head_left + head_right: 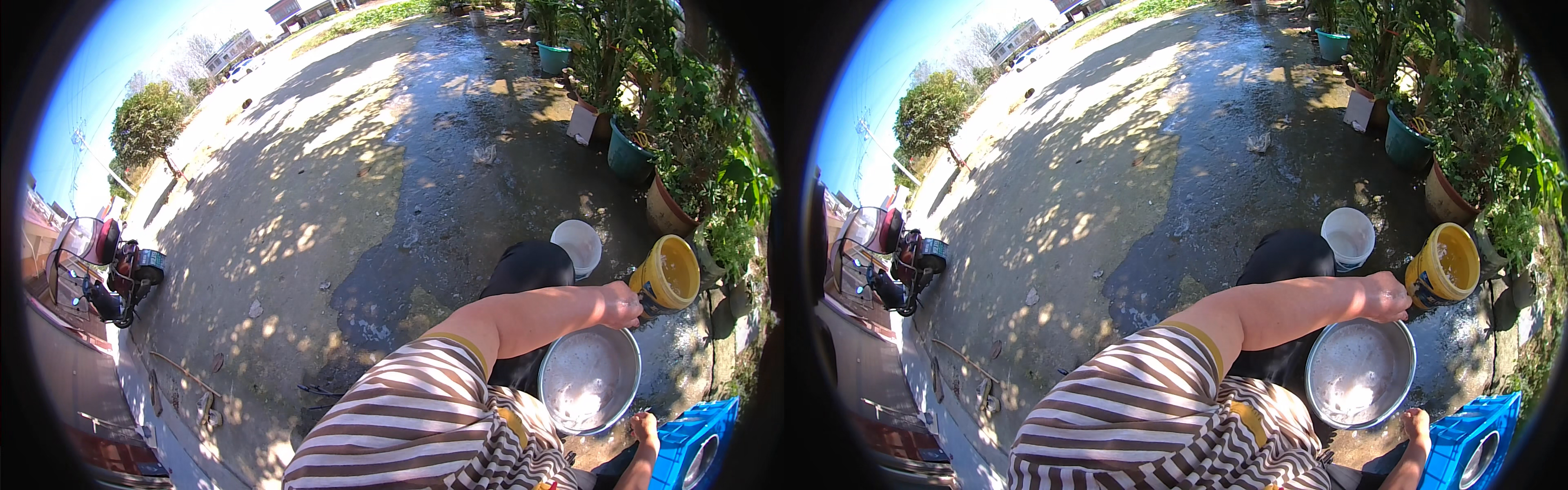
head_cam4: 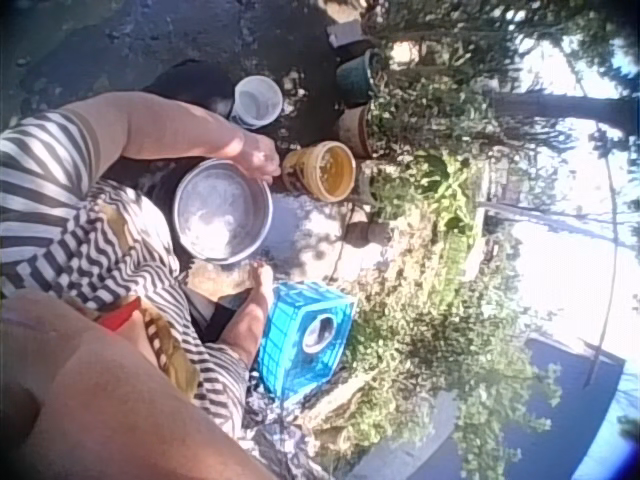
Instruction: The person washes a dark garment by hand in a metal basin outdoors, scrubbing and rinsing it repeatedly. They then pour water from a bucket into the basin and continue rinsing the cloth.
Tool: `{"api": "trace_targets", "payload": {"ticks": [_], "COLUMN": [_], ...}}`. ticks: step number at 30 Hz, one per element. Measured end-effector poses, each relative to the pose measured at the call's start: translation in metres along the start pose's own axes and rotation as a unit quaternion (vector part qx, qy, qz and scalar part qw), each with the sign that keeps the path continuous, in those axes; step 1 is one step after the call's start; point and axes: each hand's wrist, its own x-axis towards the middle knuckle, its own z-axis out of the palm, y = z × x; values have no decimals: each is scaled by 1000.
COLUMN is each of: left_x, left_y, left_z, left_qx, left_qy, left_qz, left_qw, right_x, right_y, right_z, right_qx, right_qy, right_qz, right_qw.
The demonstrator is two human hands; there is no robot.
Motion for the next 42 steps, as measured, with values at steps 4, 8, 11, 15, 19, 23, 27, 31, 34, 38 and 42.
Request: {"api": "trace_targets", "payload": {"ticks": [4, 8, 11, 15, 19, 23, 27, 31, 34, 38, 42], "left_x": [0, 1, 3, -3, 1, 3, 2, -18, 4, 2, 8], "left_y": [6, 9, 9, 3, 10, 10, 5, 1, 4, 5, 21], "left_z": [-9, -13, -12, -5, -14, -14, -8, -7, 3, -1, -16], "left_qx": [-3, -1, 5, 9, 10, 2, -5, 1, -13, 25, -3], "left_qy": [-43, -50, -50, -43, -68, -59, -39, -29, 1, -48, -67], "left_qz": [-32, -32, -26, -30, -45, -43, -31, -49, 21, 37, -25], "left_qw": [999, 998, 998, 999, 997, 997, 999, 998, 1000, 998, 997], "right_x": [-8, -8, -7, -4, -4, 1, 5, 22, 38, 35, 4], "right_y": [-10, -6, 0, -13, -3, 3, 3, -8, 66, 58, 24], "right_z": [0, 0, 0, 1, 1, 3, 1, 12, 9, 23, -6], "right_qx": [33, 28, 12, -2, 9, 2, -7, -34, -60, -64, -120], "right_qy": [15, 27, 27, 8, 16, 25, 17, -19, 30, 19, 30], "right_qz": [3, 5, -8, -5, 13, 8, 12, 3, -69, -80, -50], "right_qw": [999, 999, 1000, 1000, 1000, 1000, 1000, 999, 995, 995, 991]}}
